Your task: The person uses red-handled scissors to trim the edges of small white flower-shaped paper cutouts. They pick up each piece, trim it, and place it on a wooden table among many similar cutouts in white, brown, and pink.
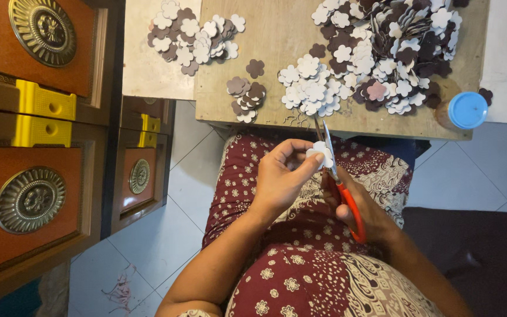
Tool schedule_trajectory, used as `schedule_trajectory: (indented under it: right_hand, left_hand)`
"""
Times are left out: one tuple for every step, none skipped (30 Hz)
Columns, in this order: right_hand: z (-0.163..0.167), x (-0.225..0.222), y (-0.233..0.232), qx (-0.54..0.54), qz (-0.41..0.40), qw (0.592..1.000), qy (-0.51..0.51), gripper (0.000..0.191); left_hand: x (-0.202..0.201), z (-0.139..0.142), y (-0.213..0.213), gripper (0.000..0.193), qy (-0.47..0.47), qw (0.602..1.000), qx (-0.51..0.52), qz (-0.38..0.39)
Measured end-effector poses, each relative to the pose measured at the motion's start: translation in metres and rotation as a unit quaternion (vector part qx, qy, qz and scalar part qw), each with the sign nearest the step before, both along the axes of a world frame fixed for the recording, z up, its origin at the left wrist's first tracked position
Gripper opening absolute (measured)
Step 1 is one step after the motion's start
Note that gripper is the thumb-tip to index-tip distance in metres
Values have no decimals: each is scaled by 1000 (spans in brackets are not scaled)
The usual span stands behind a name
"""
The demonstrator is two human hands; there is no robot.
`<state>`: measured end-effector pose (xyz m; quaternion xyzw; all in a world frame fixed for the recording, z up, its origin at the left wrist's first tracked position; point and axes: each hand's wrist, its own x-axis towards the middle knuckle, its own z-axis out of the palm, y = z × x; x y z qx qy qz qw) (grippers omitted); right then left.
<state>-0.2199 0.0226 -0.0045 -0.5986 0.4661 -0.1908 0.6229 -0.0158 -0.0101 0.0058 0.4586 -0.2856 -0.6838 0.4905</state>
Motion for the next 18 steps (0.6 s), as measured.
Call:
schedule_trajectory:
  right_hand:
    - [0, 1, -1, -6, 3, 1000, 9, 121]
    - [1, 2, -2, -11, 6, 1000, 18, 120]
    - [2, 3, -2, -18, 7, 1000, 17, 118]
    - [3, 3, -3, -25, 8, 1000, 15, 117]
    - [5, 4, -3, -33, 9, 999, 14, 116]
    - [6, 5, -3, -31, 7, 999, 15, 117]
    - [7, 5, -4, -29, 6, 999, 16, 117]
    - [8, 6, -4, -28, 5, 999, 16, 118]
    - [8, 6, -4, -35, 5, 999, 19, 117]
    - [9, 6, -4, -42, 5, 999, 21, 115]
    - [9, 5, -4, -49, 4, 999, 24, 114]
    - [9, 4, -4, -54, 12, 998, 28, 111]
    - [9, 3, -6, -60, 19, 997, 33, 108]
    - [9, 1, -6, -64, 26, 997, 37, 105]
    - [9, 1, -6, -61, 27, 997, 37, 104]
    - [9, -1, -5, -59, 27, 997, 37, 104]
    - [9, -2, -5, -56, 27, 997, 37, 103]
    - [8, -2, -6, -60, 34, 997, 40, 102]
  left_hand:
    - [1, 0, 0, 24, -7, 1000, 1, -2]
    - [1, 1, 0, 24, -14, 1000, 1, -5]
    - [2, 1, -1, 25, -4, 1000, 3, -5]
    - [2, 1, -1, 25, 6, 1000, 4, -5]
    - [3, 1, -1, 25, 16, 1000, 5, -5]
    - [3, 1, -1, 25, 18, 1000, 3, -6]
    - [3, 1, -1, 26, 20, 1000, 0, -7]
    - [3, 1, -2, 26, 22, 1000, -3, -8]
    - [3, 0, -2, 26, 27, 1000, -7, -7]
    - [3, 0, -2, 25, 32, 999, -10, -7]
    - [4, -1, -2, 25, 37, 999, -14, -6]
    - [5, -2, -2, 25, 28, 999, -11, -11]
    - [7, -3, -2, 25, 20, 1000, -9, -15]
    - [8, -4, -2, 25, 11, 1000, -6, -20]
    - [9, -5, -3, 25, 9, 1000, -5, -22]
    - [10, -6, -3, 25, 8, 1000, -3, -24]
    - [11, -8, -4, 25, 6, 1000, -1, -26]
    - [13, -9, -4, 24, 0, 999, 0, -32]
